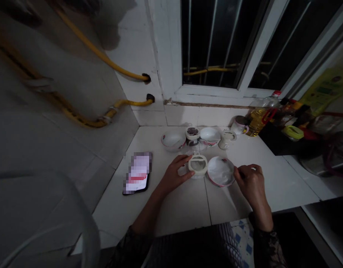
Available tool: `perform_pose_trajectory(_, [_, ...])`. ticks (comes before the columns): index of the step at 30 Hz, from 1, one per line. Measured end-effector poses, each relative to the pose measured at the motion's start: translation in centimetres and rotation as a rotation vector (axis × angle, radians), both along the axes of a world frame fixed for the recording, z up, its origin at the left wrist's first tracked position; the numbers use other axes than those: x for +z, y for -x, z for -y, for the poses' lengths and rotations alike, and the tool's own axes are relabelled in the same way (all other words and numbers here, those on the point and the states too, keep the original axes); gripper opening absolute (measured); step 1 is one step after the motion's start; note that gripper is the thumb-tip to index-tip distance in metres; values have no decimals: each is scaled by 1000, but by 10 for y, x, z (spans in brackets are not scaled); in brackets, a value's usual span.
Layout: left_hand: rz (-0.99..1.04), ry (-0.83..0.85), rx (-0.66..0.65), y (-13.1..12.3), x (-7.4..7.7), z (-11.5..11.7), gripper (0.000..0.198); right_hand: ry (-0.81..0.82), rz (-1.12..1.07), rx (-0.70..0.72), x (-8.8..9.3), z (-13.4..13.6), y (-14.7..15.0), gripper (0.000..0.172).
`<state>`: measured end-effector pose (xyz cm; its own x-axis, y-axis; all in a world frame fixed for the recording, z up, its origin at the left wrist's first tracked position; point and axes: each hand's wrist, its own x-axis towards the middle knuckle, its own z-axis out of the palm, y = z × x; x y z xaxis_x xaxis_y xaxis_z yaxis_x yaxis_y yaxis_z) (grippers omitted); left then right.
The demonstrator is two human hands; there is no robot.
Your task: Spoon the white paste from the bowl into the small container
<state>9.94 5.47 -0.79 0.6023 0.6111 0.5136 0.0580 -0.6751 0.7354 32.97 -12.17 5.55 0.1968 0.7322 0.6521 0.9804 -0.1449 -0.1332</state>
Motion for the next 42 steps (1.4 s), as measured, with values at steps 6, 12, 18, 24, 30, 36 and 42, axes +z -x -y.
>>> perform_pose_trajectory(6, [-2,15,-1,0,0,1,50,67,-126,32,-17,-18,13,52])
perform_pose_trajectory(12, [-6,31,5,0,0,1,50,26,-246,0,-18,-19,9,52])
perform_pose_trajectory(18, [-6,26,-5,0,-1,0,51,21,-352,4,-18,-23,12,52])
perform_pose_trajectory(24, [-14,20,3,0,-1,0,51,-7,-506,-21,-17,-23,14,49])
perform_pose_trajectory(30, [-20,18,6,0,-1,-1,51,-37,-770,-92,-18,-15,6,49])
perform_pose_trajectory(36, [-16,19,12,0,-1,-1,51,-114,-802,-102,-7,-16,8,51])
perform_pose_trajectory(42, [-12,34,4,0,-1,0,50,-324,-335,1,9,-33,33,39])
